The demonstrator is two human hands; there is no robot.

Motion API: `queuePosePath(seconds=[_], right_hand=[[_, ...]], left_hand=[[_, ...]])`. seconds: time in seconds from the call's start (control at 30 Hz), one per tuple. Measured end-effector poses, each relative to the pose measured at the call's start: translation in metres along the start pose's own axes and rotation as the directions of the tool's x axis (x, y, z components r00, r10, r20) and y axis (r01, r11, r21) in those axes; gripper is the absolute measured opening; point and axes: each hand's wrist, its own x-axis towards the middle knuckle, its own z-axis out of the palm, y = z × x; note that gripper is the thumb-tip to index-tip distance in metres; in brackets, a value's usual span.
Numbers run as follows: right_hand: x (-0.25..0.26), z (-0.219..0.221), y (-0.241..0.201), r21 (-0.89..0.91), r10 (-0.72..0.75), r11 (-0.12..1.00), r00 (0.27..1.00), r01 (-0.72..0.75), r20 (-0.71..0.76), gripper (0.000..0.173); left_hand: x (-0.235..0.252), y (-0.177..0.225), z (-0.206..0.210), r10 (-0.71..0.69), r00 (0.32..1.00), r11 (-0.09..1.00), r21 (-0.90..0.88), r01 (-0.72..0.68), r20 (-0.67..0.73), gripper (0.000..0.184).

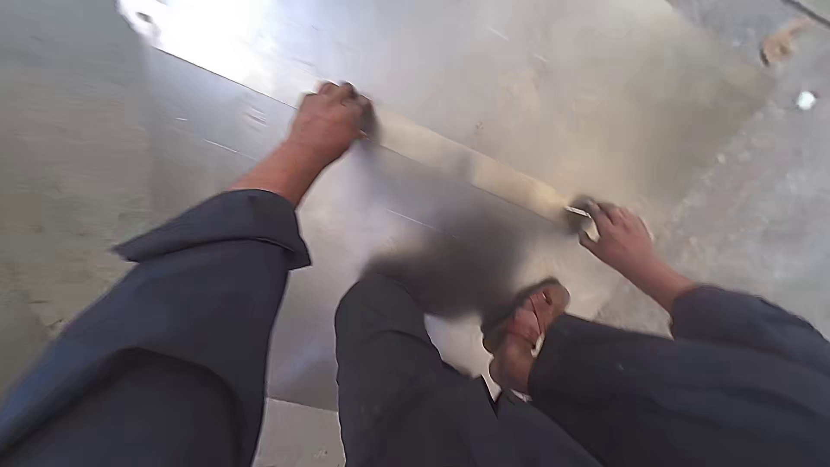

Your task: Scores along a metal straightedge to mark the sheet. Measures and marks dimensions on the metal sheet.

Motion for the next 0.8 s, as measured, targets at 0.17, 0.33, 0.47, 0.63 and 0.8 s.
queuePosePath(seconds=[0.17, 0.33, 0.47, 0.63, 0.8], right_hand=[[0.013, 0.012, 0.007, -0.050, -0.021, 0.999, 0.998, 0.018, -0.062, 0.062], [0.008, 0.014, 0.009, -0.024, -0.021, 1.000, 0.998, 0.019, -0.056, 0.062], [0.007, 0.015, 0.010, -0.019, -0.028, 0.999, 0.998, 0.027, -0.064, 0.062], [0.006, 0.014, 0.004, -0.021, 0.006, 1.000, 0.999, -0.007, -0.048, 0.061], [0.005, 0.016, 0.003, -0.038, 0.017, 0.999, 0.999, -0.019, -0.037, 0.063]], left_hand=[[0.007, 0.011, -0.003, -0.175, 0.983, 0.985, 0.021, 0.174, 0.059, 0.051], [0.013, 0.031, 0.001, -0.338, 0.933, 0.939, -0.023, 0.343, 0.122, 0.063], [0.021, 0.063, 0.005, -0.527, 0.840, 0.843, -0.045, 0.536, 0.130, 0.109], [0.030, 0.102, 0.029, -0.656, 0.745, 0.738, -0.102, 0.667, 0.118, 0.147], [0.036, 0.123, 0.021, -0.691, 0.704, 0.706, -0.058, 0.706, 0.163, 0.128]])
